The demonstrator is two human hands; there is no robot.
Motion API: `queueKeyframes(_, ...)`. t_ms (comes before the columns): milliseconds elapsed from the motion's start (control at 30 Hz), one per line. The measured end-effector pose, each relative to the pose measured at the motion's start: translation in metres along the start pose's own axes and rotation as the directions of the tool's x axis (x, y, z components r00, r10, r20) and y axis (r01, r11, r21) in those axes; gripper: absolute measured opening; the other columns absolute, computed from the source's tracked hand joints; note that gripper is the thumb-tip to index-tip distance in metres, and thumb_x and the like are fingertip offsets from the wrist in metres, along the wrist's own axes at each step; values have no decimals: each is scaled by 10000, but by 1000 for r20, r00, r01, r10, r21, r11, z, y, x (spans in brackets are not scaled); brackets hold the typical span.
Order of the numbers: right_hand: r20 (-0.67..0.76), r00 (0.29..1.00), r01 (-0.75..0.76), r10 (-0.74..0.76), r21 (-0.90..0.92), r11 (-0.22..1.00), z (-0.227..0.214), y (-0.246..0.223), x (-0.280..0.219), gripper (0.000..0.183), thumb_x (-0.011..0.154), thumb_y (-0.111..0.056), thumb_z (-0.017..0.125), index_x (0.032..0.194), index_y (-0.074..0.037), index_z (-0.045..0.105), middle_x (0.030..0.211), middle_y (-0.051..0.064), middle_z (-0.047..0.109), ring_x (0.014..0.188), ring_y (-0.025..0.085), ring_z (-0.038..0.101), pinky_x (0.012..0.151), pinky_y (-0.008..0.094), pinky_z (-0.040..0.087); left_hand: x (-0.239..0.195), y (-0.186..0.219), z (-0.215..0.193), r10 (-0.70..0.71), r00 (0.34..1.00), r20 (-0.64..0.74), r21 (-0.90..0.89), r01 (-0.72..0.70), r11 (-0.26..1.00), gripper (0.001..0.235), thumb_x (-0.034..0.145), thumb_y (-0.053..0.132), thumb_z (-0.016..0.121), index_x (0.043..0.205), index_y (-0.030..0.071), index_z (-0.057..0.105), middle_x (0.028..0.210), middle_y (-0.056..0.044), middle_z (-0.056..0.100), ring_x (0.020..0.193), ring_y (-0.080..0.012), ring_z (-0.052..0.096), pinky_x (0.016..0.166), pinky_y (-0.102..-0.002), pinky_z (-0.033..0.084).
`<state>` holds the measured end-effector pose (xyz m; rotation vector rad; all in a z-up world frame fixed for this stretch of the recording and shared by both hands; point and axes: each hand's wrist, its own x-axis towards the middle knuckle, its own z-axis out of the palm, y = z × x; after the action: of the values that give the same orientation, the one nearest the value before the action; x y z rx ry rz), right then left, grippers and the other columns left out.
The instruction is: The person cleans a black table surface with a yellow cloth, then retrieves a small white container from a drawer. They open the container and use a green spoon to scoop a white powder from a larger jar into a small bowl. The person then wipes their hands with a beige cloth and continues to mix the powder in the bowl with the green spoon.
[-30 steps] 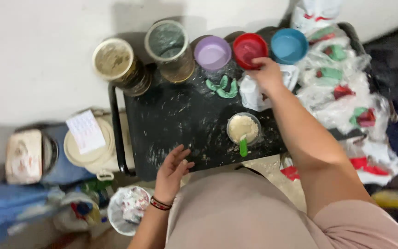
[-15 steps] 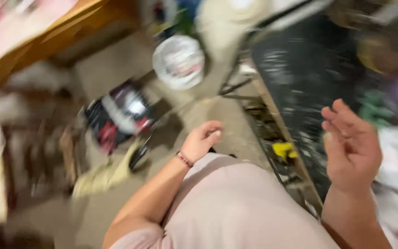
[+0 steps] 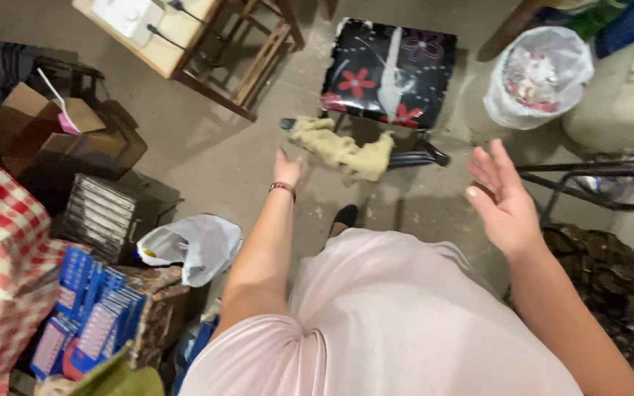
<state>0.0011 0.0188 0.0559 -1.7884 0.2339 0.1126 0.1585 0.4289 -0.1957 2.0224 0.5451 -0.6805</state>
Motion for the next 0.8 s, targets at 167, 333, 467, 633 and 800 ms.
queueKeyframes(167, 37, 984, 169, -177, 149, 974, 103, 13, 56, 734, 956, 73, 582, 1634, -69, 339, 1535, 230, 506, 1416, 387, 465, 1181, 562, 356, 4, 50, -52, 455, 890, 10, 118, -453, 884, 886, 855, 53, 778, 1579, -115, 297, 1496, -364, 509, 1419, -494, 471, 1232, -561, 404)
queueKeyframes(333, 272, 956, -149, 113, 118, 982, 169, -5, 77, 365, 995, -105, 652, 1353, -44, 694, 1272, 175, 746, 1209, 233, 662, 1090, 449, 500, 46, 0, -64, 149, 904, 400, 222, -253, 941, 395, 994, 568, 634, 1079, 222, 804, 828, 59, 714, 743, -112, 625, 681, -322, 531)
queueKeyframes(467, 226, 884, -467, 408, 410, 784, 233, -23, 88, 629, 1005, -245, 657, 1516, 75, 478, 1322, 335, 663, 1226, 375, 654, 1118, 519, 477, -74, 118, -94, 499, 605, 620, -333, -373, 866, 52, 922, 115, 696, 902, 148, 731, 796, 92, 606, 766, -41, 555, 744, -231, 496)
queueKeyframes(633, 4, 879, -160, 477, 945, 287, 272, -16, 136, 600, 975, -634, 611, 1285, -132, 722, 1134, 66, 780, 995, 192, 754, 970, 338, 591, -91, 151, -69, 792, 433, 429, -361, -722, 590, 1000, 857, 399, 877, 1674, 201, 335, 1616, -215, 389, 1516, -363, 347, 1269, -547, 238)
queueKeyframes(800, -186, 978, 98, 91, 801, 591, 276, -73, 143, 710, 1025, -617, 422, 1413, -37, 550, 1361, 142, 590, 1243, 236, 543, 1126, 409, 372, -96, 194, -52, 818, 568, -93, -353, -787, 506, 260, 1027, 206, 663, 1259, 89, 671, 1196, -127, 738, 1211, -243, 647, 1119, -440, 452)
